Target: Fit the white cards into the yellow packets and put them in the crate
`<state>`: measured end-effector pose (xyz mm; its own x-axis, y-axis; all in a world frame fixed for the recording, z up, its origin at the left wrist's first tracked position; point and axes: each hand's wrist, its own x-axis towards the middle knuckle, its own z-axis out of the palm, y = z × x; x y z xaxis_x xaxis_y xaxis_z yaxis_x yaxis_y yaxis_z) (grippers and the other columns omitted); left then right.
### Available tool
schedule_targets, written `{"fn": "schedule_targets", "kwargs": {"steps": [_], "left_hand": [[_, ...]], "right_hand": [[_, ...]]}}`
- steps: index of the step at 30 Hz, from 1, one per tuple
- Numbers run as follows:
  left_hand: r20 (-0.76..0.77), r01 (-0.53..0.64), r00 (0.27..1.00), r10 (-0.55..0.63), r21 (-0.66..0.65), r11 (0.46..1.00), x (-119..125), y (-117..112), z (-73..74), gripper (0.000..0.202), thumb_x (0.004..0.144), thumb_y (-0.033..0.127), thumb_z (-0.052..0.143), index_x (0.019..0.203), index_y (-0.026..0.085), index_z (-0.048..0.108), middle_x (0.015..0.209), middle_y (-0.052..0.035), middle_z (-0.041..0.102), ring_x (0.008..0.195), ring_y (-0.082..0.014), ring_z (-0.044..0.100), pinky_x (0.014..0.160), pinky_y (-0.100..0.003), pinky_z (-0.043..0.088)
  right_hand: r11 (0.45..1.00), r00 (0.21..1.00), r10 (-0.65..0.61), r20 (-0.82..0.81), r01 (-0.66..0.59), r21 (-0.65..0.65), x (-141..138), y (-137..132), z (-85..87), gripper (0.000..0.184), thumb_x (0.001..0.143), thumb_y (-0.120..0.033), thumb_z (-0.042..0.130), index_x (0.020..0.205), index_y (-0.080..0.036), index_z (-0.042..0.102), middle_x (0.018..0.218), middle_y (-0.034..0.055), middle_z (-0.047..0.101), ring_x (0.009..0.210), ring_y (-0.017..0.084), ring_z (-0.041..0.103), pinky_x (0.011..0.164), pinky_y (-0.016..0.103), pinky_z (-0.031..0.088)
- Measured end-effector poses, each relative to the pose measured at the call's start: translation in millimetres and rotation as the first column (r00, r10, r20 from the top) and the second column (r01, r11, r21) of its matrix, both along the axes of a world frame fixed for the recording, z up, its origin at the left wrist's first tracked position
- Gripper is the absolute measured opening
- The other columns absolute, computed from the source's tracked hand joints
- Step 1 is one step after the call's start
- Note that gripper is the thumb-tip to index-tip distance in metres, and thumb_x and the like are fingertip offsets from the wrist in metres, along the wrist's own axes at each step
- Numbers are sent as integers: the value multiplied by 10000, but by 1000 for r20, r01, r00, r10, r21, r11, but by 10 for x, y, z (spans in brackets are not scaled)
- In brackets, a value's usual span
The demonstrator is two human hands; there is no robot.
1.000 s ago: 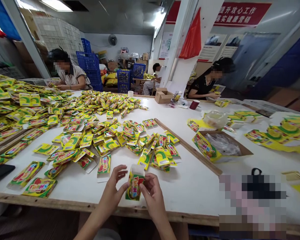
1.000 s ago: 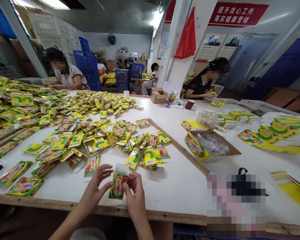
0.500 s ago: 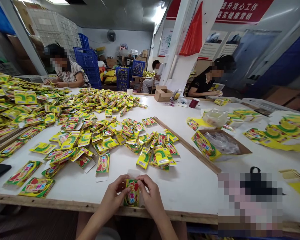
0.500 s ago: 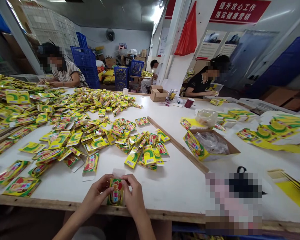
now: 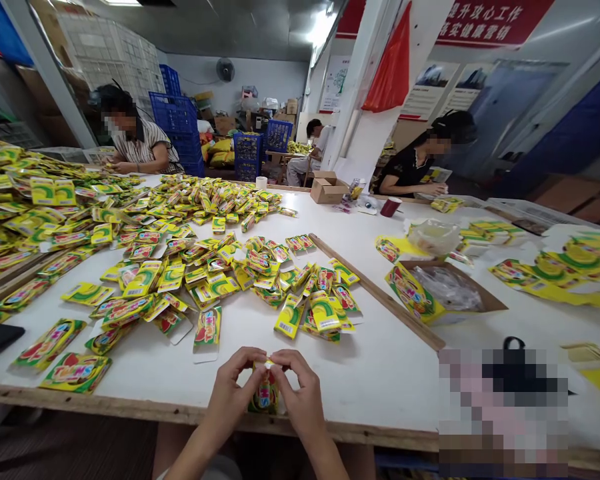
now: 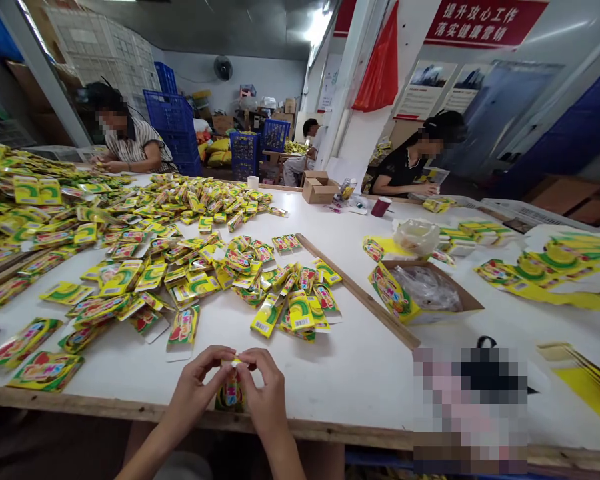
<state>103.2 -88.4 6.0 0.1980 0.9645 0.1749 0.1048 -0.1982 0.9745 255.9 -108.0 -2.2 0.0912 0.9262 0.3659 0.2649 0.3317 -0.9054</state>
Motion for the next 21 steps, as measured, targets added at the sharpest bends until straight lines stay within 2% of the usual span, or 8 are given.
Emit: {"fn": "schedule_targets", "kwargs": {"steps": [5, 11, 18, 21], "left_hand": [[53, -81, 995, 86, -99, 992, 53, 53, -63, 162, 828, 332, 644, 869, 180, 683, 836, -40, 705, 779, -192, 647, 724, -277, 520], [130, -69, 987, 92, -168, 983, 77, 108, -155, 207, 825, 375, 656, 850, 174, 699, 815, -50, 714, 775, -201, 642, 729, -283, 522], [36, -41, 998, 42, -42, 998, -21, -22, -149, 136, 840, 312, 644, 883, 207, 718, 885, -49, 706, 883, -221, 651, 790, -297, 520], [-28, -11, 1000, 12, 24, 1000, -33, -35, -109, 143, 874, 303, 599, 873, 217, 714, 907, -56, 698, 913, -228, 648, 820, -321, 516]], "right_hand": [[995, 996, -81, 29, 82, -48, -60, 51, 50, 106, 879, -243, 578, 847, -189, 663, 775, 24, 672, 703, 159, 619, 655, 243, 503], [985, 995, -97, 23, 99, -142, -44, 89, 117, 176, 880, -314, 577, 799, -180, 657, 724, 21, 674, 663, 162, 606, 625, 240, 484], [990, 997, 41, -62, -49, -132, -21, 19, 44, 126, 876, -287, 600, 842, -192, 676, 845, 41, 688, 806, 186, 647, 728, 264, 509], [992, 997, 33, -74, -42, -121, -53, -14, 36, 117, 864, -293, 614, 861, -199, 682, 849, 41, 694, 800, 190, 654, 725, 269, 525]]}}
